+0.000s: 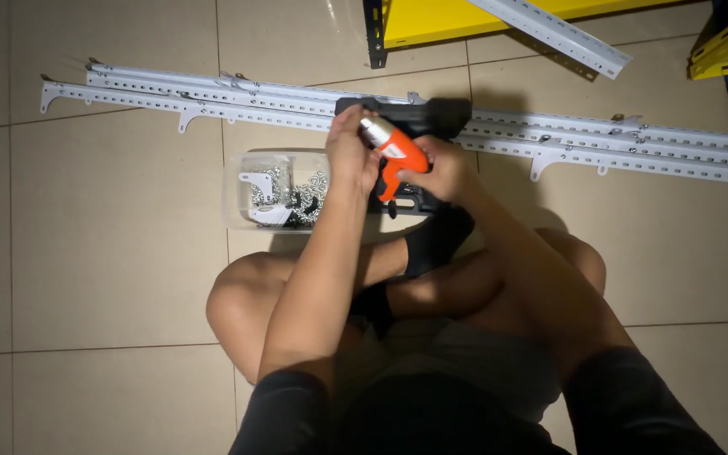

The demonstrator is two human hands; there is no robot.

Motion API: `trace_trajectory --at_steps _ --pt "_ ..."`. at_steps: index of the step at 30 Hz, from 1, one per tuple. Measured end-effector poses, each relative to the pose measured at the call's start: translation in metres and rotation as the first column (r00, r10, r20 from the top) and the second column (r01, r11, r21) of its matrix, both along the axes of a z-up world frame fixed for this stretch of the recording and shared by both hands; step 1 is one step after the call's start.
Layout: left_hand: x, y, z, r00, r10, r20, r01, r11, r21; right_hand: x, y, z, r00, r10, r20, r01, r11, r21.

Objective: Assembling a metal shelf unit using a power drill and screws.

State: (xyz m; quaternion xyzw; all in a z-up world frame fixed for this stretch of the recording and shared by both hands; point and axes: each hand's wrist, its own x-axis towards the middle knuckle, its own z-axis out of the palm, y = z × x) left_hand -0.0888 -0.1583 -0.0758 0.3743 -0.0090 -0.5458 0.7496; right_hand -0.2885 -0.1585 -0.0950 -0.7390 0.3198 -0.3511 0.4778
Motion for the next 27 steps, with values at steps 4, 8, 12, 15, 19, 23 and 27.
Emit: trace_trajectory --at_steps 4,8,12,15,19,23,27 --pt "0.005 -0.009 -0.007 0.968 -0.186 0.169 0.156 0.972 0.178 -0.017 -0.019 0.013 0.974 -0.144 -0.176 0.153 0.987 0.043" --pt "0.038 -0.013 0.006 0.982 -0.103 0.159 0.069 0.977 0.204 -0.035 -0.028 0.022 0.914 -0.293 -0.280 0.320 0.946 0.056" --pt "0.071 0.004 -0.010 0.692 -0.259 0.674 0.093 0.958 0.273 -0.052 -0.041 0.010 0.901 -0.367 -0.232 0.399 0.910 0.111" --pt "0.079 0.030 -0.060 0.511 -0.321 0.798 0.191 0.947 0.259 -0.053 -0.047 0.001 0.932 -0.360 0.039 0.319 0.869 0.378" --pt "0.046 0.059 -0.096 0.250 -0.436 0.865 0.288 0.886 0.363 -0.051 -0.046 0.005 0.934 -0.351 0.065 0.297 0.866 0.401" --pt "0.017 0.058 -0.053 0.104 -0.614 0.782 0.235 0.779 0.581 -0.056 -0.047 0.008 0.924 -0.374 0.075 0.293 0.822 0.488" --pt "0.019 0.050 -0.060 0.056 -0.646 0.761 0.163 0.758 0.632 -0.066 -0.047 -0.006 0.925 -0.369 0.089 0.280 0.822 0.496"
